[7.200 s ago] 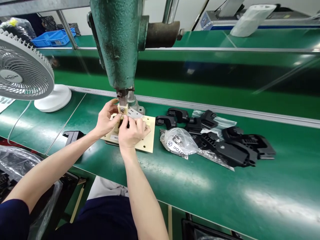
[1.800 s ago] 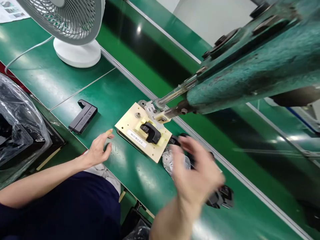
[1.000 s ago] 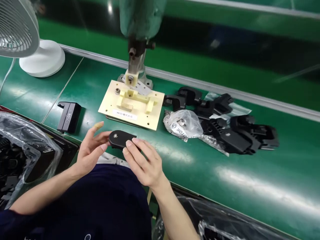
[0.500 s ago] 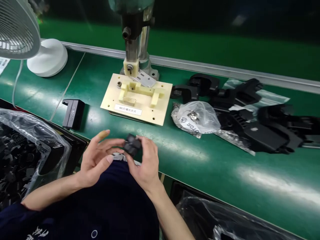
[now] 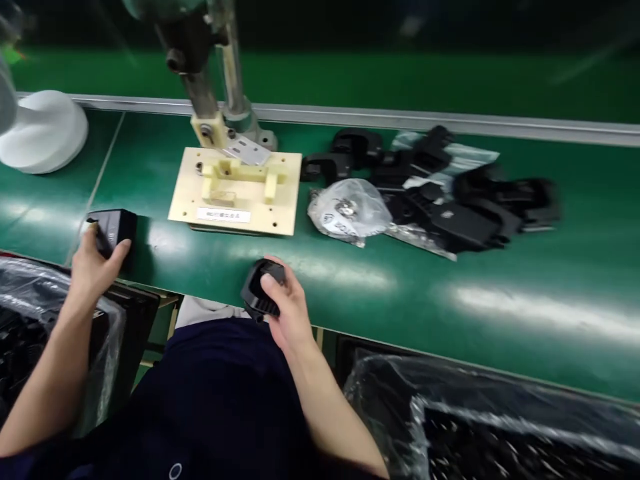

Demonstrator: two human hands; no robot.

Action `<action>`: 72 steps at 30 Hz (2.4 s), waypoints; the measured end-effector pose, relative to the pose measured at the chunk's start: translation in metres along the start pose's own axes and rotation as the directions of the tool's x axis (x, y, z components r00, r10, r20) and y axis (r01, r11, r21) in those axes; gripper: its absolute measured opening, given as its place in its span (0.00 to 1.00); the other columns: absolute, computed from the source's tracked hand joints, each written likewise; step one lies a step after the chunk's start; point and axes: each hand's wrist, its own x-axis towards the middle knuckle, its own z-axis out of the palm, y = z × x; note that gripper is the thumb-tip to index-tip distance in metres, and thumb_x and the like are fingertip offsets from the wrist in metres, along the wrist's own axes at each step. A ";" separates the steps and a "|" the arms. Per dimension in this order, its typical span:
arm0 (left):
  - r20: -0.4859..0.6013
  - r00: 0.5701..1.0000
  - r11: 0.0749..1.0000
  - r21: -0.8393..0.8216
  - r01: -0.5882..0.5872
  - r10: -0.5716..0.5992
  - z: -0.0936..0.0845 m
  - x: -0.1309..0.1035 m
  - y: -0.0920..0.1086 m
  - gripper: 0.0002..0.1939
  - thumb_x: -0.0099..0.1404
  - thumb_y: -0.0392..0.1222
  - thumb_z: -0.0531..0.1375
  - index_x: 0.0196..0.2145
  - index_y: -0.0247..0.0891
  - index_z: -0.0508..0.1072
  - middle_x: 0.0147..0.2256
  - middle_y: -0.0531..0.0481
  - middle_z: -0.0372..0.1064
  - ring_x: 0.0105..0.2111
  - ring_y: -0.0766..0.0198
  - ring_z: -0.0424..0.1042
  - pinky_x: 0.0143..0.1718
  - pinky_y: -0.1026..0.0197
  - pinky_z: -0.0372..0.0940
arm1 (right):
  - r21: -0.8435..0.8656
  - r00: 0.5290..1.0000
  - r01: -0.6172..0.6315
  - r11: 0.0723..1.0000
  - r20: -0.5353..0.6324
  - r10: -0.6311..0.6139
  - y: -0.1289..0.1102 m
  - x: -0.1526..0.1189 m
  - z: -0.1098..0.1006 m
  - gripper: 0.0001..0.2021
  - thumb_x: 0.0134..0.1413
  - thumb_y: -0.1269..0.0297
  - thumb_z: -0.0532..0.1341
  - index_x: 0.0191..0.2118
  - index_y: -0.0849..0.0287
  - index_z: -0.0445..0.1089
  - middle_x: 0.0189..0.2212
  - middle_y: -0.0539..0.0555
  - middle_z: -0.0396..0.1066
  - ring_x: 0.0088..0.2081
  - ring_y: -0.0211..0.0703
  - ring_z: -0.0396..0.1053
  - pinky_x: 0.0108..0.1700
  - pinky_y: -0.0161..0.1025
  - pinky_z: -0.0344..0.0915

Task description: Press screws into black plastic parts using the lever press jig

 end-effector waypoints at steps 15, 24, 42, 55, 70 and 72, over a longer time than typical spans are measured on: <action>0.507 0.859 0.294 -0.813 0.502 -0.066 -0.033 -0.030 0.015 0.38 0.39 0.55 0.71 0.49 0.41 0.75 0.46 0.47 0.76 0.37 0.53 0.74 0.30 0.59 0.73 | -0.120 0.963 0.209 0.971 -0.149 -0.225 -0.045 -0.009 -0.047 0.22 0.43 0.57 0.66 0.42 0.53 0.58 0.30 0.47 0.65 0.23 0.35 0.64 0.22 0.33 0.59; 0.703 0.631 -0.074 -0.647 0.759 0.328 0.009 -0.068 0.035 0.36 0.46 0.60 0.70 0.48 0.35 0.74 0.36 0.39 0.74 0.23 0.66 0.64 0.18 0.65 0.62 | 0.434 0.991 0.048 0.899 0.092 -0.097 -0.016 -0.021 -0.030 0.24 0.38 0.55 0.68 0.31 0.55 0.50 0.43 0.49 0.64 0.29 0.32 0.68 0.32 0.34 0.66; 0.792 0.387 0.029 -0.453 0.891 0.472 0.009 -0.109 0.053 0.30 0.56 0.60 0.64 0.47 0.35 0.74 0.43 0.39 0.73 0.33 0.59 0.73 0.30 0.61 0.71 | -0.778 0.997 -0.019 0.628 -0.059 -0.043 -0.035 -0.038 -0.021 0.19 0.48 0.53 0.65 0.42 0.60 0.67 0.35 0.58 0.71 0.37 0.50 0.70 0.42 0.49 0.69; 0.887 0.462 0.148 -0.460 0.875 0.027 -0.002 -0.111 0.066 0.25 0.46 0.52 0.72 0.37 0.35 0.71 0.28 0.49 0.75 0.23 0.62 0.74 0.22 0.66 0.67 | -0.352 0.872 0.127 0.927 0.486 0.065 -0.018 -0.050 0.015 0.12 0.52 0.65 0.63 0.42 0.57 0.63 0.28 0.49 0.70 0.26 0.38 0.67 0.30 0.36 0.66; 0.961 0.223 0.222 -0.184 0.958 -0.165 -0.023 -0.150 0.031 0.35 0.43 0.66 0.69 0.37 0.33 0.72 0.23 0.51 0.70 0.19 0.66 0.69 0.21 0.66 0.64 | -0.794 0.654 0.462 0.395 0.606 0.452 0.020 -0.060 0.051 0.08 0.59 0.69 0.58 0.35 0.62 0.75 0.34 0.55 0.74 0.34 0.41 0.73 0.39 0.35 0.66; 0.958 0.223 0.231 -0.179 0.956 -0.180 -0.021 -0.156 0.029 0.34 0.43 0.67 0.68 0.36 0.34 0.72 0.22 0.53 0.70 0.19 0.67 0.68 0.20 0.67 0.62 | -0.792 0.621 0.549 0.268 0.601 0.504 0.021 -0.062 0.055 0.08 0.57 0.70 0.58 0.33 0.64 0.75 0.30 0.56 0.74 0.33 0.43 0.73 0.37 0.36 0.65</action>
